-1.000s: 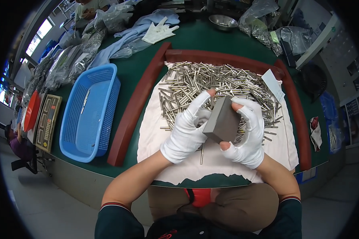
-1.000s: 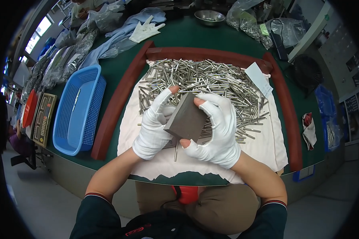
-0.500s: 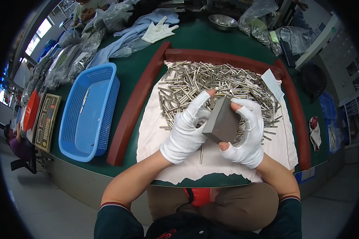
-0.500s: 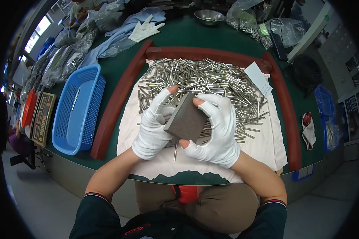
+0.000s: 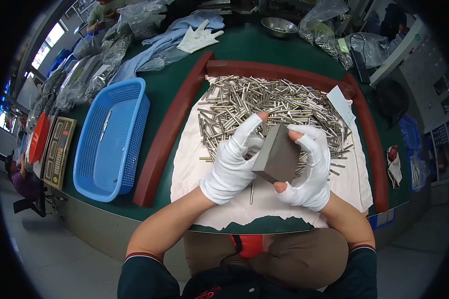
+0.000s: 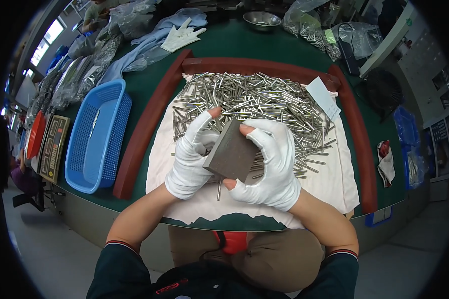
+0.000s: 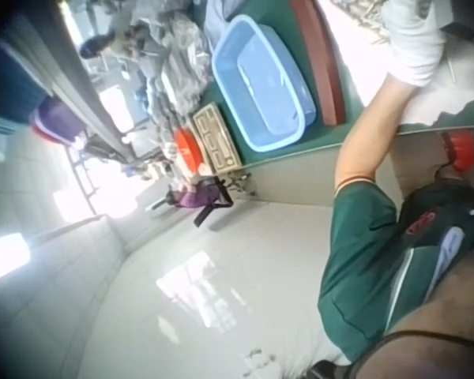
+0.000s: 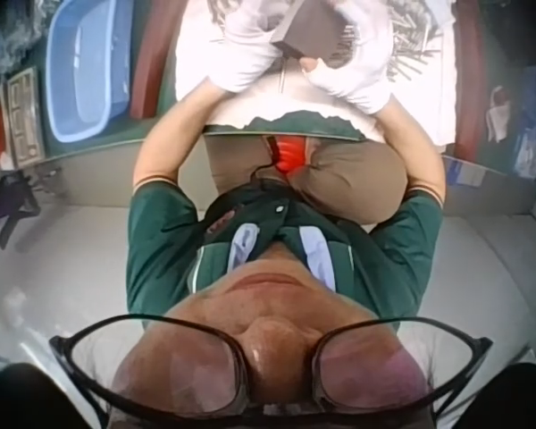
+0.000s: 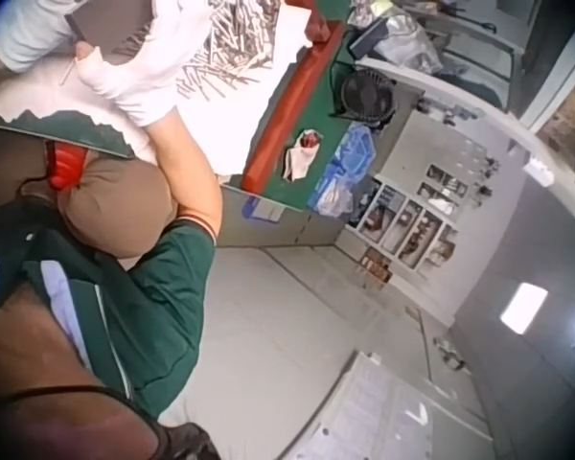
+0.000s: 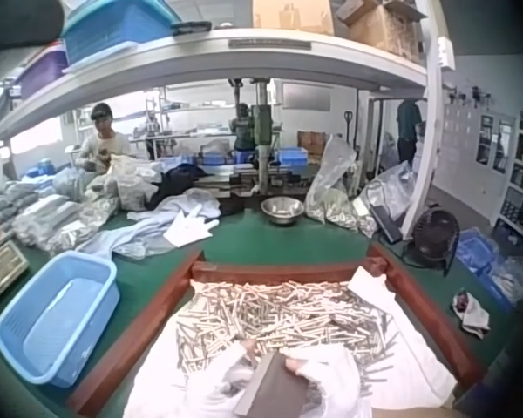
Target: Inserting small metal pins into a metal block for assembly.
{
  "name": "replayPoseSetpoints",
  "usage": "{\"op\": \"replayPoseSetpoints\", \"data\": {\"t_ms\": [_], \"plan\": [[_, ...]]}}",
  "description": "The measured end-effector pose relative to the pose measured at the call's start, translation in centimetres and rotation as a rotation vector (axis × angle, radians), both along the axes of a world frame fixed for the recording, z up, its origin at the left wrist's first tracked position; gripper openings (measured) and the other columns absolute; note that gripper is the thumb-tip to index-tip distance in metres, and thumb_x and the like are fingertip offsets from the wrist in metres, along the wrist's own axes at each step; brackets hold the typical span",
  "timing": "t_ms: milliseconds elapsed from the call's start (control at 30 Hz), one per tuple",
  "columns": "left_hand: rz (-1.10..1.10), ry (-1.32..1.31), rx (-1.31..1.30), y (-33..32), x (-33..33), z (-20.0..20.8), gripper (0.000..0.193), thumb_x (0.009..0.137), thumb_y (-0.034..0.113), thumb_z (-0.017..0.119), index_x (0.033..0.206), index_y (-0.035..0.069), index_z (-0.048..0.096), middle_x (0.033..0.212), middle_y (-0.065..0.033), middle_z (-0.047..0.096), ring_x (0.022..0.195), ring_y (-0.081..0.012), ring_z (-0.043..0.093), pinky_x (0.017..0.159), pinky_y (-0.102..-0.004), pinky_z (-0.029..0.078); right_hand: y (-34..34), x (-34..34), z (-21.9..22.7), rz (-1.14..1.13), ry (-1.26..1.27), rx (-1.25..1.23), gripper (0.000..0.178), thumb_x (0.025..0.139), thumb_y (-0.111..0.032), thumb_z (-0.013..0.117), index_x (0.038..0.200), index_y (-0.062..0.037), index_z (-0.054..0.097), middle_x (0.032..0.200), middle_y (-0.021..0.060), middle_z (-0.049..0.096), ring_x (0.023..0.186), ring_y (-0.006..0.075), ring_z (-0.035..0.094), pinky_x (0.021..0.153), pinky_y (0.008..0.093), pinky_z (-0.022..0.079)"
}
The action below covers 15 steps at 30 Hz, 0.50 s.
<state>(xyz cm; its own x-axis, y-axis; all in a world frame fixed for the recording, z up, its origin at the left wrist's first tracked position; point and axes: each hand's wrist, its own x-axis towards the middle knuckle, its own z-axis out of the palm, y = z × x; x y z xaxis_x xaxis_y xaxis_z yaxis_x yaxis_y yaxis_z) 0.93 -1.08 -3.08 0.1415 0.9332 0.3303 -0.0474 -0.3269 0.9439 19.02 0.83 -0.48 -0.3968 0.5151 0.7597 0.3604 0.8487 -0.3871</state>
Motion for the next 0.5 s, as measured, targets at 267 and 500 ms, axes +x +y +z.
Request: {"op": "replayPoseSetpoints", "data": {"t_ms": [267, 500], "plan": [[0.053, 0.029, 0.092, 0.24, 0.10, -0.37, 0.072, 0.076, -0.011, 0.060, 0.140, 0.013, 0.040, 0.081, -0.0048, 0.067, 0.070, -0.0120, 0.063, 0.071, -0.0242, 0.049, -0.05, -0.17, -0.01, -0.018, 0.012, -0.005, 0.071, 0.065, -0.042, 0.075, 0.117, -0.0013, 0.050, 0.106, 0.0156, 0.053, 0.089, 0.0288, 0.053, 0.078, 0.0387, 0.044], [0.086, 0.099, 0.131, 0.35, -0.06, -0.24, 0.066, 0.079, -0.008, 0.060, 0.139, 0.014, 0.043, 0.076, -0.0039, 0.064, 0.067, -0.0119, 0.062, 0.067, -0.0240, 0.050, -0.11, 0.10, 0.09, 0.015, -0.011, 0.001, 0.072, 0.068, -0.048, 0.072, 0.118, -0.0007, 0.050, 0.106, 0.0164, 0.054, 0.089, 0.0284, 0.054, 0.077, 0.0382, 0.044]]}}
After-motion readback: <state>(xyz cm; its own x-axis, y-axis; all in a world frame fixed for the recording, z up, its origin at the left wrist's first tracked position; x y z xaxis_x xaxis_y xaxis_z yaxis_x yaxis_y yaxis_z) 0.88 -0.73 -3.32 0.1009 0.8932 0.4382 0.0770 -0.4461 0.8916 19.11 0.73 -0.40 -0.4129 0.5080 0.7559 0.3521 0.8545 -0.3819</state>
